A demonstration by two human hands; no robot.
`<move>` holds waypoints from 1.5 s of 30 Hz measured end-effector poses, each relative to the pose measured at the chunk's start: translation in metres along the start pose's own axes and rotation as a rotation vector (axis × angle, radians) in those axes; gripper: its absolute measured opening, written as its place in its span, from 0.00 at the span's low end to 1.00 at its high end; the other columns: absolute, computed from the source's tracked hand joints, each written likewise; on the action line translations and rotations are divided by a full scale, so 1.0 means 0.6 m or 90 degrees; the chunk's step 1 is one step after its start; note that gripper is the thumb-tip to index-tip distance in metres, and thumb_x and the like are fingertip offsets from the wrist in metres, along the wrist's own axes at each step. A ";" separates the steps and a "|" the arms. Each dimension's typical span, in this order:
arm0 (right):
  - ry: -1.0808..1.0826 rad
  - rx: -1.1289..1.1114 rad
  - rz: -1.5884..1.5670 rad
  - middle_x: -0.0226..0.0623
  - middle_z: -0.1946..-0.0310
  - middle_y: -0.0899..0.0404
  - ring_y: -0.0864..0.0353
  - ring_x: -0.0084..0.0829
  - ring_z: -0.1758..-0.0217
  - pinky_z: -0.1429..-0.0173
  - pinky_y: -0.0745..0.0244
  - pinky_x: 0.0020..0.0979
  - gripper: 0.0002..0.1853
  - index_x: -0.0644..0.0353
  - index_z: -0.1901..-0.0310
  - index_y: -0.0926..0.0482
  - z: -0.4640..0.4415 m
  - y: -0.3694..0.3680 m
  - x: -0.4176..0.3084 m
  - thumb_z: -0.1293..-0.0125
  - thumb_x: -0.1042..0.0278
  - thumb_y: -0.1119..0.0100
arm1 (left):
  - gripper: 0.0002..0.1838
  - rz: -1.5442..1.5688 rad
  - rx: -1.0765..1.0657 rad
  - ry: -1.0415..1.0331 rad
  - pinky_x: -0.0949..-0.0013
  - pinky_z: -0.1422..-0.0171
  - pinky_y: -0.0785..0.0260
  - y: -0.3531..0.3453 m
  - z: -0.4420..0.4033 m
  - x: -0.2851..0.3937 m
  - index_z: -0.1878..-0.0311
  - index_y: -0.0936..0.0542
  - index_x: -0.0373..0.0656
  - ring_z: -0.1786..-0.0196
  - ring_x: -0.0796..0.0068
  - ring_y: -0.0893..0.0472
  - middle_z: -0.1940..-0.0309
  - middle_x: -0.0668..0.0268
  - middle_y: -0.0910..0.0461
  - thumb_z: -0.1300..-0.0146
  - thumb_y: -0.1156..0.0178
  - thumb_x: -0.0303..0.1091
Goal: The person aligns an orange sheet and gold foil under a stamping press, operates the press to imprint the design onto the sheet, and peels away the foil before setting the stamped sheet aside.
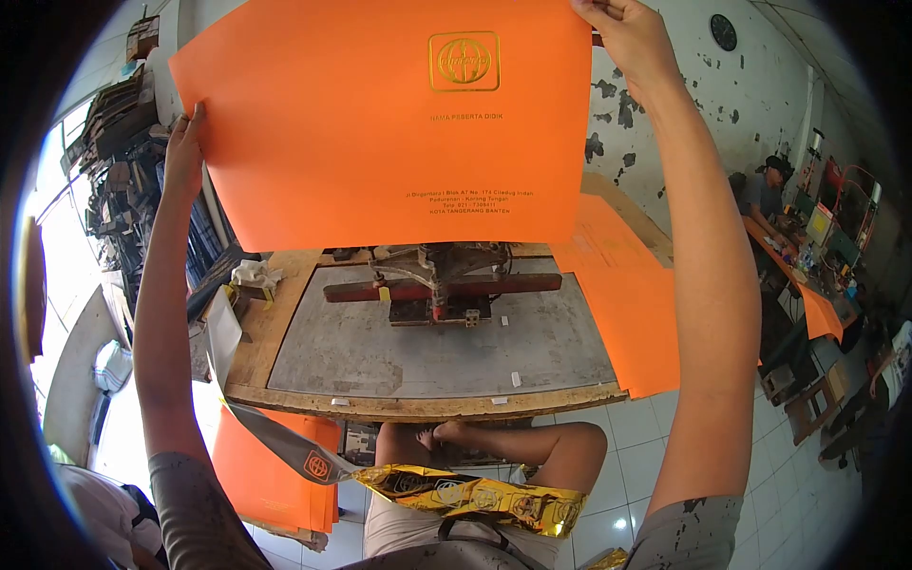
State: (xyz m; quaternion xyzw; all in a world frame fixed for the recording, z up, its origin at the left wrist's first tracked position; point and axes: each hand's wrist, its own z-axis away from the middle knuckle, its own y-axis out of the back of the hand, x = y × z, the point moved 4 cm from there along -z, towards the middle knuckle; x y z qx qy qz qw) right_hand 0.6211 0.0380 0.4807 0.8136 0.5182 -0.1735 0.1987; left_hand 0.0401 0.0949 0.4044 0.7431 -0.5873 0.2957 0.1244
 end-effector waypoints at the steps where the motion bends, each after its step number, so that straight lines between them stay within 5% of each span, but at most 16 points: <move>1: 0.003 0.005 -0.004 0.29 0.65 0.15 0.20 0.20 0.65 0.57 0.23 0.27 0.09 0.62 0.53 0.15 0.000 0.001 0.000 0.22 0.66 0.39 | 0.26 -0.001 0.003 0.002 0.73 0.36 0.29 -0.001 0.002 0.002 0.37 0.21 0.39 0.42 0.80 0.17 0.45 0.68 0.15 0.25 0.37 0.52; 15: 0.020 0.000 0.027 0.29 0.64 0.15 0.18 0.21 0.62 0.53 0.21 0.29 0.10 0.61 0.54 0.15 0.030 0.008 0.001 0.21 0.65 0.41 | 0.25 0.033 -0.012 0.009 0.74 0.38 0.27 -0.002 0.037 -0.001 0.39 0.21 0.39 0.44 0.80 0.17 0.45 0.67 0.15 0.25 0.36 0.51; 21: -0.007 -0.012 0.004 0.28 0.66 0.16 0.18 0.18 0.69 0.69 0.23 0.22 0.09 0.60 0.53 0.16 0.047 0.012 0.000 0.21 0.65 0.41 | 0.23 0.039 -0.011 0.013 0.73 0.40 0.26 -0.007 0.056 0.001 0.40 0.20 0.40 0.44 0.81 0.17 0.46 0.69 0.15 0.25 0.36 0.50; 27: -0.025 -0.007 0.009 0.28 0.69 0.17 0.19 0.18 0.75 0.75 0.26 0.23 0.10 0.61 0.53 0.16 0.053 0.019 0.001 0.20 0.63 0.42 | 0.21 0.058 -0.022 0.014 0.73 0.40 0.26 -0.002 0.059 -0.008 0.41 0.20 0.42 0.44 0.81 0.17 0.47 0.70 0.15 0.25 0.36 0.49; 36: -0.011 -0.016 0.008 0.27 0.72 0.19 0.27 0.17 0.79 0.75 0.31 0.23 0.10 0.62 0.54 0.17 0.057 0.025 0.002 0.20 0.64 0.43 | 0.24 0.062 -0.054 0.034 0.71 0.35 0.28 0.000 0.063 -0.020 0.34 0.24 0.40 0.38 0.78 0.19 0.41 0.68 0.18 0.22 0.40 0.48; 45: 0.011 -0.044 -0.003 0.26 0.70 0.18 0.26 0.16 0.73 0.70 0.30 0.22 0.10 0.62 0.54 0.17 0.054 0.035 0.014 0.20 0.65 0.42 | 0.21 0.085 -0.038 0.037 0.73 0.43 0.23 -0.018 0.074 -0.008 0.40 0.21 0.42 0.47 0.82 0.16 0.47 0.70 0.16 0.24 0.37 0.48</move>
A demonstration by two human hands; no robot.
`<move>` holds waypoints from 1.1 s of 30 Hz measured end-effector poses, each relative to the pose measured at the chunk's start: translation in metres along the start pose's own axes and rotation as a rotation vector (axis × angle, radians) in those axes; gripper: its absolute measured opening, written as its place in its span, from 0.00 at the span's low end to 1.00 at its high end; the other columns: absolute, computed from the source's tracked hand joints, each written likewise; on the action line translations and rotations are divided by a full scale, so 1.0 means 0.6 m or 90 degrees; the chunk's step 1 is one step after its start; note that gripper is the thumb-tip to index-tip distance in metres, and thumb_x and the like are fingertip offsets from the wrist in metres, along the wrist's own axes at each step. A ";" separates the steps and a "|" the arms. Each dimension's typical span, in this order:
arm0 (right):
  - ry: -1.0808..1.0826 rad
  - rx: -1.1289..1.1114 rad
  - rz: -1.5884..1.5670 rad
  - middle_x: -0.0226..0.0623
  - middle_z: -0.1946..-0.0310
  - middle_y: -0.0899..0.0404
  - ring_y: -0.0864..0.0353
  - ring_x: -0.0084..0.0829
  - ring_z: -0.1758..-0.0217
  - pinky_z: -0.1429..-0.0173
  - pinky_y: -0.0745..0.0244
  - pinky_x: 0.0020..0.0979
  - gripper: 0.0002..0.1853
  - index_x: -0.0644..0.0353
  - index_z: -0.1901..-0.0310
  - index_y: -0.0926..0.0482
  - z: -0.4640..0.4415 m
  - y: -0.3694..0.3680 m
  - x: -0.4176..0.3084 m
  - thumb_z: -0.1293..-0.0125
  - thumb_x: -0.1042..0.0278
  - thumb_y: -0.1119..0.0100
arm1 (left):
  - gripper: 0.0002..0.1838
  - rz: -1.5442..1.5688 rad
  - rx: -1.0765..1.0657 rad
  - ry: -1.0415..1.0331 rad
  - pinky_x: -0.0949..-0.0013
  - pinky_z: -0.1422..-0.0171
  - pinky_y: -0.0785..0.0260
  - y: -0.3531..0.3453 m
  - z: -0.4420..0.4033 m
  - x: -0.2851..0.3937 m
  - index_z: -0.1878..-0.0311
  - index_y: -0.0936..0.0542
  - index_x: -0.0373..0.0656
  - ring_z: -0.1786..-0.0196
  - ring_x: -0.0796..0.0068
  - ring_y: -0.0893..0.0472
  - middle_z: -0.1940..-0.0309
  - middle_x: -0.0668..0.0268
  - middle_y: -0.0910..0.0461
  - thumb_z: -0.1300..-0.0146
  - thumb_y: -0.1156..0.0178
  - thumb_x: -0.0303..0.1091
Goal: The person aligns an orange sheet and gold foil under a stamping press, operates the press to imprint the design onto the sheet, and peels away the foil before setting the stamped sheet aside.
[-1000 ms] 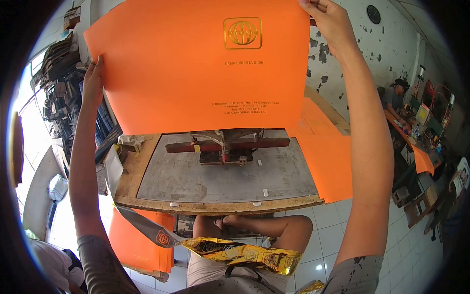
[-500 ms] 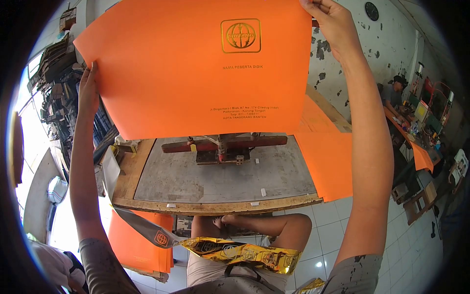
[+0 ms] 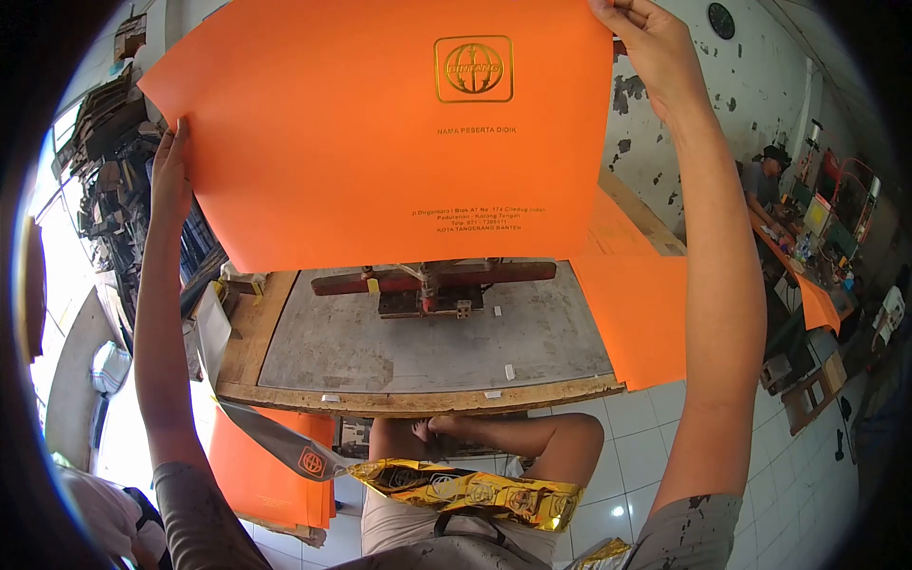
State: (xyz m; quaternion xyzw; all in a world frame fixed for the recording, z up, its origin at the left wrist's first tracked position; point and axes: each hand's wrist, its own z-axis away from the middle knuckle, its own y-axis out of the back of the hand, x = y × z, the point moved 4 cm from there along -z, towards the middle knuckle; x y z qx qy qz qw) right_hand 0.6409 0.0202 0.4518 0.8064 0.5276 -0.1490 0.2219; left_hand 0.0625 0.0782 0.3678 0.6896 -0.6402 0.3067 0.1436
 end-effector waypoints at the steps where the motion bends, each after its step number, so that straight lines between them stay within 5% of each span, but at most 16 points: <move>1: -0.001 0.007 0.005 0.27 0.69 0.18 0.25 0.16 0.72 0.68 0.29 0.23 0.09 0.62 0.54 0.16 -0.001 0.002 0.002 0.20 0.65 0.42 | 0.21 0.003 0.001 -0.001 0.73 0.43 0.23 -0.001 0.001 -0.001 0.39 0.21 0.42 0.47 0.82 0.16 0.47 0.70 0.16 0.24 0.38 0.48; 6: -0.031 0.052 0.013 0.32 0.62 0.14 0.15 0.22 0.63 0.58 0.18 0.25 0.10 0.60 0.52 0.16 0.015 0.019 0.004 0.22 0.63 0.40 | 0.23 -0.018 -0.007 0.036 0.73 0.42 0.24 -0.032 0.040 0.006 0.37 0.23 0.39 0.46 0.79 0.17 0.47 0.67 0.16 0.22 0.40 0.47; 9: 0.070 0.011 0.151 0.24 0.60 0.14 0.22 0.13 0.61 0.53 0.29 0.24 0.20 0.58 0.37 0.20 0.024 0.096 0.093 0.24 0.58 0.37 | 0.27 -0.115 -0.038 0.102 0.72 0.38 0.25 -0.086 0.126 0.017 0.30 0.28 0.36 0.42 0.76 0.18 0.41 0.63 0.19 0.22 0.40 0.46; 15: -0.146 -0.028 0.314 0.28 0.65 0.18 0.25 0.18 0.63 0.52 0.28 0.25 0.11 0.59 0.47 0.21 0.108 0.223 0.199 0.24 0.64 0.37 | 0.23 -0.123 -0.167 0.306 0.72 0.48 0.21 -0.244 0.390 -0.015 0.35 0.27 0.35 0.51 0.77 0.14 0.50 0.61 0.15 0.22 0.41 0.43; 17: -0.131 -0.152 0.367 0.28 0.67 0.20 0.29 0.20 0.64 0.53 0.29 0.27 0.09 0.62 0.51 0.22 0.125 0.275 0.283 0.25 0.68 0.37 | 0.21 -0.130 -0.220 0.451 0.72 0.55 0.19 -0.305 0.473 -0.043 0.35 0.29 0.34 0.54 0.78 0.13 0.51 0.60 0.14 0.21 0.42 0.40; 19: -0.153 -0.251 0.450 0.29 0.67 0.20 0.28 0.22 0.63 0.53 0.28 0.28 0.07 0.63 0.52 0.22 0.148 0.323 0.368 0.26 0.71 0.37 | 0.22 0.094 -0.233 0.305 0.75 0.64 0.20 -0.389 0.540 -0.103 0.34 0.31 0.33 0.60 0.79 0.13 0.50 0.60 0.16 0.22 0.41 0.37; 21: -0.212 -0.328 0.564 0.31 0.63 0.17 0.22 0.24 0.60 0.51 0.26 0.30 0.07 0.65 0.53 0.20 0.169 0.359 0.444 0.28 0.74 0.37 | 0.21 0.179 -0.274 0.396 0.65 0.32 0.27 -0.467 0.582 -0.136 0.32 0.31 0.34 0.36 0.74 0.22 0.38 0.60 0.21 0.21 0.42 0.33; 24: -0.306 -0.292 0.736 0.35 0.54 0.13 0.14 0.32 0.52 0.47 0.23 0.32 0.07 0.64 0.51 0.16 0.180 0.403 0.530 0.28 0.74 0.38 | 0.23 0.125 -0.334 0.482 0.68 0.43 0.22 -0.591 0.591 -0.195 0.30 0.34 0.33 0.46 0.74 0.16 0.42 0.57 0.18 0.21 0.43 0.34; 28: -0.222 -0.196 0.932 0.43 0.30 0.27 0.26 0.44 0.30 0.31 0.28 0.47 0.20 0.55 0.36 0.20 0.219 0.448 0.645 0.28 0.65 0.37 | 0.33 0.300 -0.197 0.697 0.68 0.56 0.18 -0.709 0.616 -0.258 0.25 0.40 0.29 0.59 0.66 0.12 0.47 0.53 0.16 0.23 0.40 0.38; 30: -0.179 -0.220 1.119 0.43 0.21 0.39 0.36 0.46 0.22 0.26 0.35 0.54 0.27 0.52 0.30 0.25 0.282 0.356 0.600 0.28 0.58 0.36 | 0.32 0.206 -0.255 0.525 0.68 0.54 0.18 -0.692 0.657 -0.251 0.26 0.38 0.31 0.58 0.66 0.12 0.48 0.53 0.15 0.23 0.39 0.38; 31: -0.180 -0.311 1.022 0.44 0.16 0.53 0.48 0.48 0.17 0.22 0.45 0.61 0.37 0.48 0.23 0.33 0.316 0.349 0.640 0.31 0.51 0.33 | 0.31 0.156 -0.284 0.438 0.68 0.52 0.19 -0.675 0.686 -0.241 0.26 0.37 0.31 0.58 0.66 0.12 0.49 0.53 0.14 0.23 0.39 0.38; 32: -0.219 -0.355 0.916 0.48 0.18 0.49 0.47 0.48 0.16 0.21 0.45 0.61 0.39 0.48 0.22 0.35 0.360 0.324 0.649 0.31 0.44 0.35 | 0.27 0.104 -0.411 0.442 0.68 0.49 0.20 -0.638 0.698 -0.207 0.30 0.31 0.33 0.56 0.68 0.13 0.51 0.54 0.13 0.24 0.38 0.38; 33: -0.413 -0.410 0.729 0.50 0.17 0.51 0.52 0.49 0.14 0.19 0.50 0.63 0.42 0.47 0.20 0.38 0.421 0.315 0.686 0.29 0.36 0.40 | 0.23 0.051 -0.535 0.442 0.68 0.46 0.21 -0.576 0.701 -0.162 0.33 0.25 0.34 0.54 0.70 0.13 0.53 0.56 0.12 0.25 0.37 0.37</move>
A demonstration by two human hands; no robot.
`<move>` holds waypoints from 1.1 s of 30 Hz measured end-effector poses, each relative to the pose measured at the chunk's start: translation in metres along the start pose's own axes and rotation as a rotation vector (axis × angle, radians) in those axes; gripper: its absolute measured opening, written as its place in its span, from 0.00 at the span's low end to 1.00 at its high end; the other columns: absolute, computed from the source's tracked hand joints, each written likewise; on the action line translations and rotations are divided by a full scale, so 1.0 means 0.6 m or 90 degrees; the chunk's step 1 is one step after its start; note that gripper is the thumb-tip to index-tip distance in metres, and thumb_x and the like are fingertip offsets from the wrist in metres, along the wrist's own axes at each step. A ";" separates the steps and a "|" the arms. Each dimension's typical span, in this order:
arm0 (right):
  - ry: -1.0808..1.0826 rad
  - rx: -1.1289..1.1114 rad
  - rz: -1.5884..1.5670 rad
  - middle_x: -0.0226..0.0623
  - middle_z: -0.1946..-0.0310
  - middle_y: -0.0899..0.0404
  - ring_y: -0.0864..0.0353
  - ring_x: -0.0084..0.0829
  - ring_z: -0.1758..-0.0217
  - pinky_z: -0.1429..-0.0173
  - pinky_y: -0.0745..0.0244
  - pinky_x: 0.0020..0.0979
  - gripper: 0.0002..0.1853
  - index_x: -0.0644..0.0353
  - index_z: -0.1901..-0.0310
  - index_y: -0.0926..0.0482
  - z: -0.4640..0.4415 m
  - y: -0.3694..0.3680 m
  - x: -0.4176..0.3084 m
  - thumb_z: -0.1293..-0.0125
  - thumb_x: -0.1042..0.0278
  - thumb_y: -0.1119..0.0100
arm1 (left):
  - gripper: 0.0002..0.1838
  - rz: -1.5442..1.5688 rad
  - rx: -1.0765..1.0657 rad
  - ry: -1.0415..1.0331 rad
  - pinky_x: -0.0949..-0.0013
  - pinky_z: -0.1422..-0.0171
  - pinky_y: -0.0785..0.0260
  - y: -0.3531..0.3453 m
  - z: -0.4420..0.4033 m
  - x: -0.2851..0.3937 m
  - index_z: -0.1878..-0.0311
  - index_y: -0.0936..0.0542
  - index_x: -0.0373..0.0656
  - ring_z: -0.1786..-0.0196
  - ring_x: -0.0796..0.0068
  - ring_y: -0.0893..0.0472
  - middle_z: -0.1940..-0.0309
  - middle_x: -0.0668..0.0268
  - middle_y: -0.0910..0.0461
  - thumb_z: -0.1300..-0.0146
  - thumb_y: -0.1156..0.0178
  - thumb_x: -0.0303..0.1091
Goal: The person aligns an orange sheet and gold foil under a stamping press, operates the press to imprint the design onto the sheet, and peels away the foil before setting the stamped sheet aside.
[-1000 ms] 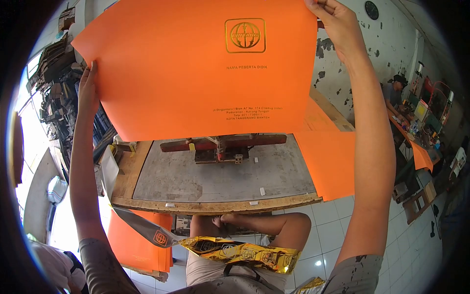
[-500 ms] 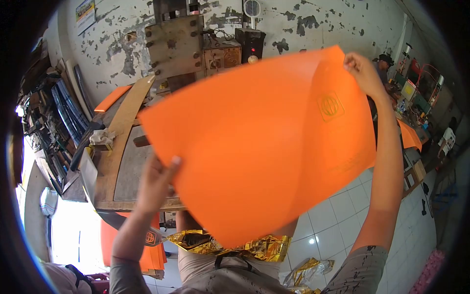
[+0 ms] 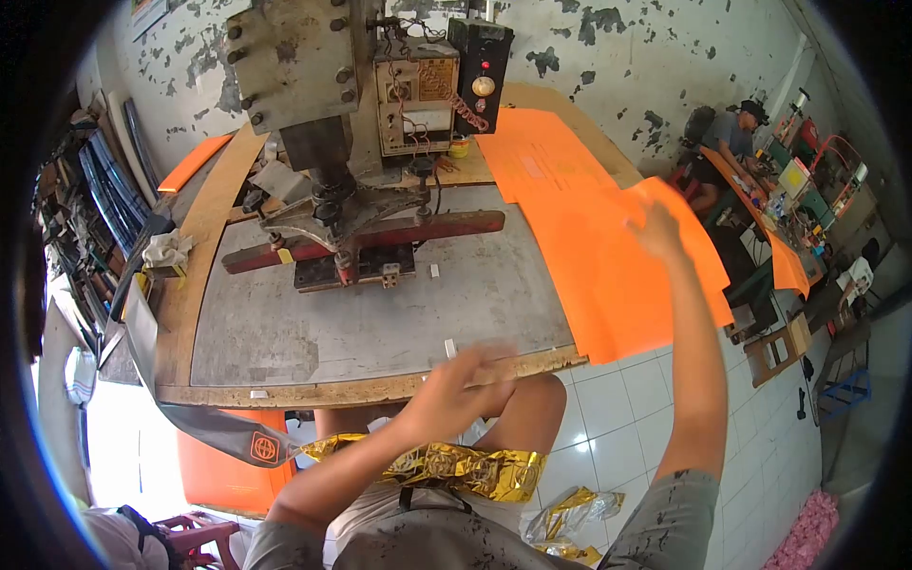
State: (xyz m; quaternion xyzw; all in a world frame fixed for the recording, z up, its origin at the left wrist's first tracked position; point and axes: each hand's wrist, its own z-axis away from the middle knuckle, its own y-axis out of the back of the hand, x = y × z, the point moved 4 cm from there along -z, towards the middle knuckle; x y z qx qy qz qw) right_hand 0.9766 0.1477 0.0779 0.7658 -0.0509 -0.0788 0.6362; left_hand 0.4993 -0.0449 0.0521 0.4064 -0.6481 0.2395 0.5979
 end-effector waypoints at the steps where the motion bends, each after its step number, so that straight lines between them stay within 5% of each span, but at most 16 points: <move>1: 0.000 -0.042 0.013 0.49 0.16 0.52 0.55 0.50 0.13 0.18 0.52 0.62 0.43 0.47 0.19 0.40 0.048 -0.029 -0.030 0.29 0.33 0.44 | 0.14 -0.064 -0.097 -0.022 0.69 0.45 0.23 0.026 0.061 -0.002 0.44 0.16 0.36 0.54 0.75 0.14 0.59 0.60 0.11 0.26 0.37 0.34; 4: -0.059 -0.117 -0.001 0.47 0.15 0.54 0.59 0.48 0.12 0.15 0.60 0.58 0.45 0.47 0.18 0.43 0.186 -0.064 -0.121 0.27 0.29 0.49 | 0.10 0.122 -0.313 0.270 0.71 0.55 0.21 0.097 0.243 -0.079 0.50 0.13 0.40 0.62 0.79 0.14 0.64 0.67 0.11 0.26 0.35 0.35; 5: -0.067 -0.101 -0.022 0.46 0.15 0.54 0.59 0.47 0.12 0.15 0.60 0.58 0.45 0.47 0.18 0.43 0.206 -0.069 -0.115 0.27 0.29 0.50 | 0.11 0.066 -0.229 0.231 0.73 0.61 0.22 0.132 0.298 -0.090 0.51 0.13 0.39 0.68 0.81 0.16 0.69 0.67 0.13 0.26 0.35 0.37; 7: -0.082 -0.069 -0.062 0.45 0.15 0.53 0.59 0.45 0.12 0.14 0.62 0.57 0.44 0.48 0.18 0.43 0.236 -0.076 -0.099 0.27 0.29 0.50 | 0.11 0.086 -0.121 0.461 0.74 0.67 0.26 0.195 0.433 -0.153 0.53 0.13 0.35 0.73 0.82 0.19 0.73 0.66 0.15 0.25 0.36 0.34; 12: -0.115 -0.062 -0.062 0.43 0.15 0.52 0.58 0.44 0.12 0.14 0.63 0.56 0.43 0.49 0.18 0.43 0.289 -0.066 -0.122 0.26 0.31 0.49 | 0.12 0.043 0.129 0.722 0.76 0.71 0.30 0.286 0.692 -0.299 0.52 0.13 0.37 0.77 0.83 0.22 0.73 0.65 0.14 0.24 0.41 0.34; 14: -0.104 -0.044 -0.069 0.44 0.16 0.51 0.57 0.44 0.12 0.14 0.63 0.56 0.43 0.49 0.19 0.42 0.296 -0.069 -0.127 0.26 0.32 0.47 | 0.13 -0.095 0.351 0.705 0.69 0.68 0.26 0.326 0.769 -0.406 0.48 0.15 0.36 0.73 0.70 0.17 0.70 0.61 0.13 0.29 0.38 0.35; 16: -0.082 -0.024 -0.085 0.44 0.16 0.49 0.56 0.44 0.12 0.14 0.64 0.56 0.42 0.49 0.19 0.41 0.297 -0.080 -0.115 0.26 0.34 0.46 | 0.17 -0.481 0.485 0.625 0.55 0.57 0.22 0.364 0.795 -0.468 0.46 0.18 0.36 0.62 0.52 0.14 0.64 0.56 0.12 0.34 0.35 0.35; 18: -0.068 -0.015 -0.095 0.44 0.17 0.48 0.55 0.44 0.13 0.14 0.65 0.57 0.41 0.50 0.19 0.41 0.294 -0.082 -0.100 0.25 0.36 0.46 | 0.21 -0.783 0.632 0.376 0.45 0.40 0.27 0.373 0.775 -0.498 0.44 0.19 0.38 0.45 0.40 0.20 0.52 0.50 0.15 0.38 0.33 0.37; 22: -0.082 0.075 -0.011 0.41 0.18 0.45 0.52 0.43 0.13 0.14 0.64 0.58 0.35 0.53 0.21 0.38 0.315 -0.075 -0.142 0.22 0.44 0.47 | 0.31 -0.582 0.545 0.548 0.46 0.29 0.35 0.424 0.771 -0.619 0.38 0.21 0.43 0.33 0.40 0.30 0.35 0.48 0.24 0.43 0.29 0.44; 28: 0.169 0.263 -0.103 0.41 0.21 0.38 0.50 0.48 0.14 0.15 0.64 0.61 0.31 0.56 0.24 0.34 0.458 -0.067 -0.366 0.23 0.51 0.46 | 0.30 -0.595 0.670 0.580 0.49 0.31 0.33 0.398 0.769 -0.682 0.38 0.20 0.44 0.33 0.48 0.29 0.35 0.54 0.23 0.44 0.28 0.42; 33: 0.245 0.218 -0.193 0.47 0.21 0.40 0.53 0.56 0.14 0.16 0.62 0.64 0.33 0.58 0.25 0.33 0.551 -0.131 -0.471 0.26 0.51 0.43 | 0.31 -0.628 0.572 0.562 0.49 0.25 0.40 0.405 0.772 -0.636 0.35 0.22 0.44 0.26 0.44 0.35 0.33 0.53 0.27 0.43 0.28 0.37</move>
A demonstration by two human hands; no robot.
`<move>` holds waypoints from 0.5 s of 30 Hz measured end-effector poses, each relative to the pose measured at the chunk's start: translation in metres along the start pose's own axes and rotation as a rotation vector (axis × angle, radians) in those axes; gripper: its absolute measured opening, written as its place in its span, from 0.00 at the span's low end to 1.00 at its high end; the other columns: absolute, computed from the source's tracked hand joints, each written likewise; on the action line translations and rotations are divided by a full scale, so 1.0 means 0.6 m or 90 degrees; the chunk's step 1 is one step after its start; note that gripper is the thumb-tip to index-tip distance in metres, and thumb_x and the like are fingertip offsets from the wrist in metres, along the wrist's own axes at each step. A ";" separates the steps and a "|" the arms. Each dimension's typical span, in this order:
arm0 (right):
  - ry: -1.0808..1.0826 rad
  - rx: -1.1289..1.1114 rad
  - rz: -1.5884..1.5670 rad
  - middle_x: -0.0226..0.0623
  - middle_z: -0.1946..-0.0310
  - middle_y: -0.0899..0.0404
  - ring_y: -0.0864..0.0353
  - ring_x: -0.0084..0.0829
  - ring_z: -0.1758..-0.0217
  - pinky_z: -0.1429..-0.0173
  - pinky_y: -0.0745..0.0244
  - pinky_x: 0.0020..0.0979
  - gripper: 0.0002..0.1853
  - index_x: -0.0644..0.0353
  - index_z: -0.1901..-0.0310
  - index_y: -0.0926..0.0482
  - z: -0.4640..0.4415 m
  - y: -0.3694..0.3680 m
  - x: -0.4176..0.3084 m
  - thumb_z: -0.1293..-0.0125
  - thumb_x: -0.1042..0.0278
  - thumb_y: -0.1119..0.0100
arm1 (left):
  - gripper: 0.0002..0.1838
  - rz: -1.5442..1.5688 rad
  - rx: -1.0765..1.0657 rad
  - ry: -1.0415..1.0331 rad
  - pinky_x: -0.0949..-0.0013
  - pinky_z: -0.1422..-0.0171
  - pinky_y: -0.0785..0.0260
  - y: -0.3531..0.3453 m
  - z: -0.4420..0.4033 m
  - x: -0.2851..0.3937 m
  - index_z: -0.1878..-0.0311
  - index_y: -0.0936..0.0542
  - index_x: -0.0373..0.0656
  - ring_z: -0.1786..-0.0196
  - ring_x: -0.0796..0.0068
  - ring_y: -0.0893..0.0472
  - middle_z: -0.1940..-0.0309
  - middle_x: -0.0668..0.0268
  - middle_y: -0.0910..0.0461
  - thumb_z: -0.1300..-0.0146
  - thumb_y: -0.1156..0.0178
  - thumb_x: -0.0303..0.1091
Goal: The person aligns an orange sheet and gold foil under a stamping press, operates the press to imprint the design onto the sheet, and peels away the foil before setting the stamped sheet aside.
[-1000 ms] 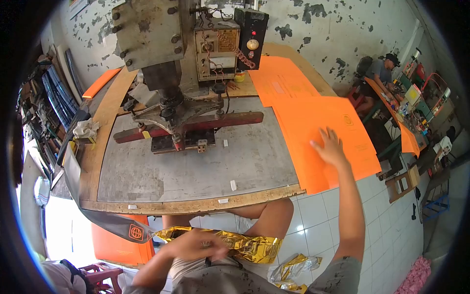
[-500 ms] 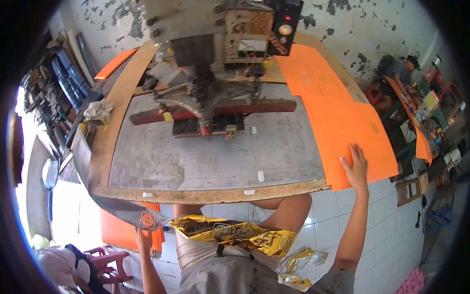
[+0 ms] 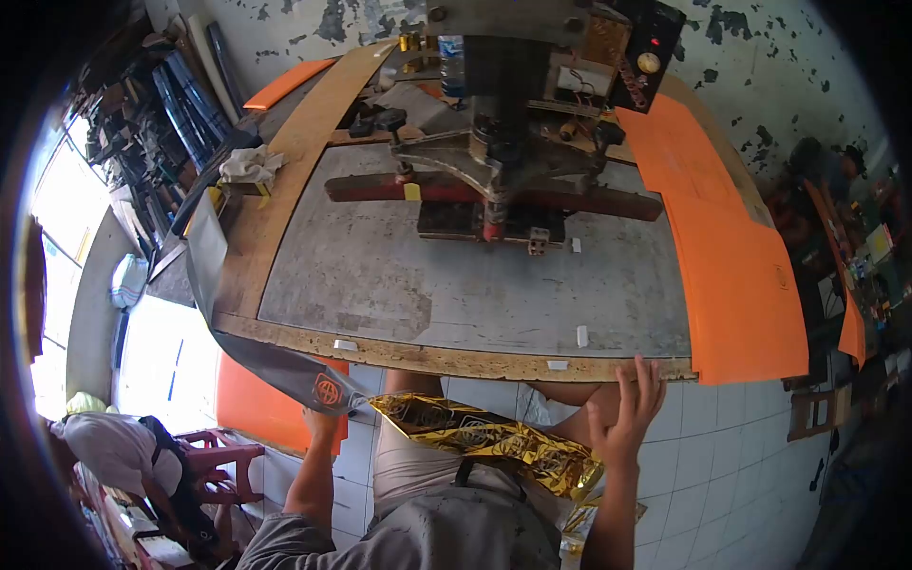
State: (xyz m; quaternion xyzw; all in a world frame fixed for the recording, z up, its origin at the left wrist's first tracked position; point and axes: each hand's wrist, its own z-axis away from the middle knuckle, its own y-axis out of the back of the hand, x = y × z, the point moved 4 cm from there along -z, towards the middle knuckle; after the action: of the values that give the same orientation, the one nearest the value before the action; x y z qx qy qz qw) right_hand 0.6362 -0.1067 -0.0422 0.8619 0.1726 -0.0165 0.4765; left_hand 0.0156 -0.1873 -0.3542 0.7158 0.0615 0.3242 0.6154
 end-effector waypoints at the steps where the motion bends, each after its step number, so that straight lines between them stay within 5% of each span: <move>1: -0.015 0.020 -0.009 0.48 0.21 0.40 0.52 0.57 0.15 0.16 0.61 0.64 0.33 0.59 0.26 0.33 0.006 -0.013 -0.005 0.26 0.50 0.43 | 0.32 -0.058 0.017 -0.013 0.49 0.25 0.40 0.005 0.018 0.008 0.35 0.23 0.43 0.25 0.44 0.36 0.32 0.53 0.28 0.44 0.28 0.36; 8: -0.048 0.125 -0.006 0.51 0.22 0.40 0.49 0.64 0.17 0.19 0.50 0.67 0.35 0.61 0.27 0.34 0.002 -0.049 -0.023 0.28 0.48 0.42 | 0.31 -0.034 0.059 -0.076 0.45 0.24 0.38 -0.001 0.028 -0.011 0.33 0.25 0.44 0.25 0.44 0.35 0.30 0.53 0.30 0.40 0.31 0.32; 15: -0.047 0.117 -0.003 0.51 0.23 0.38 0.47 0.65 0.18 0.20 0.47 0.67 0.34 0.60 0.28 0.33 0.007 -0.051 -0.017 0.30 0.49 0.41 | 0.16 0.071 -0.009 -0.002 0.49 0.35 0.27 0.044 0.027 -0.018 0.41 0.22 0.37 0.34 0.45 0.25 0.37 0.49 0.23 0.28 0.47 0.31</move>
State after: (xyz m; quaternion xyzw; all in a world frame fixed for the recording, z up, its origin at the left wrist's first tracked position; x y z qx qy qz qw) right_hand 0.6175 -0.0985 -0.0675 0.9004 0.1546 -0.0652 0.4014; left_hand 0.0078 -0.2127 -0.3344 0.7144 0.0180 0.3572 0.6014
